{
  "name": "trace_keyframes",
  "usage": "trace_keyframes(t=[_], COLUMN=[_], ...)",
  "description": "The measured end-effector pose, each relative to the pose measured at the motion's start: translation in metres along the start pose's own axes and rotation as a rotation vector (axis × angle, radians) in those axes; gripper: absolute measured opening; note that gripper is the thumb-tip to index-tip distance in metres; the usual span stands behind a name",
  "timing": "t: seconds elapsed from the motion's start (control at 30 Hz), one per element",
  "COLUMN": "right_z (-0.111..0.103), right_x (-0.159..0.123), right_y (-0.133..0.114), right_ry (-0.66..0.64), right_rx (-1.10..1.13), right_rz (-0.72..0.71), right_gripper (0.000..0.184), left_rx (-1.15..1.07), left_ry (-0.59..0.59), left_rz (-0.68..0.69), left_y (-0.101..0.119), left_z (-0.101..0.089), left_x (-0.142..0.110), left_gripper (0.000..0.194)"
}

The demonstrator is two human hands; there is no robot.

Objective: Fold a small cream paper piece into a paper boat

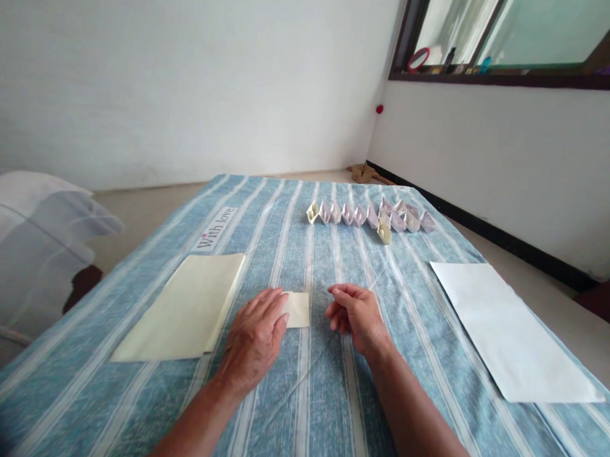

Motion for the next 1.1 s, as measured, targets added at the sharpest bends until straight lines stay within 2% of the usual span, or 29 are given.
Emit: trace_keyframes(t=[0.1, 0.2, 0.43, 0.63, 0.77, 0.83, 0.93, 1.0, 1.1], right_z=[-0.003, -0.007, -0.015, -0.014, -0.013, -0.012, -0.010, -0.007, -0.002], right_x=[0.000, -0.001, -0.003, -0.005, -0.005, -0.004, -0.004, -0.005, -0.008], right_y=[0.002, 0.002, 0.003, 0.002, 0.004, 0.005, 0.007, 0.007, 0.006], right_ry=[-0.023, -0.063, -0.136, -0.213, -0.263, -0.293, -0.341, -0.362, -0.369], right_rx=[0.072, 0.125, 0.196, 0.212, 0.238, 0.271, 0.314, 0.325, 0.331], right_rz=[-0.036, -0.063, -0.092, -0.092, -0.089, -0.092, -0.077, -0.044, 0.034], right_gripper=[0.038, 0.036, 0.035, 0.030, 0.026, 0.024, 0.024, 0.025, 0.023], left_rx=[0.013, 0.015, 0.085, 0.280, 0.277, 0.214, 0.106, 0.062, 0.020], left_ry=[-0.078, -0.125, -0.105, -0.164, -0.109, -0.037, 0.068, 0.080, 0.019], left_rz=[0.014, 0.020, 0.014, -0.095, -0.119, -0.045, 0.176, 0.280, 0.308], left_y=[-0.005, -0.004, 0.002, 0.012, 0.014, 0.014, 0.014, 0.014, 0.013], left_z=[0.002, 0.002, -0.009, -0.020, -0.023, -0.021, -0.014, -0.009, -0.003], left_x=[0.003, 0.004, 0.007, 0.001, -0.003, -0.006, -0.009, -0.011, -0.012], left_gripper=[0.037, 0.032, 0.014, 0.024, 0.018, 0.008, 0.019, 0.028, 0.033])
Point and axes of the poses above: each hand's wrist, its own x-axis towards the middle knuckle, its own z-axis out of the palm, y = z × x, the point moved 1 cm from there along x, towards the middle knuckle, and after that the axes turned 8 degrees about -y, right-handed, at the moved point
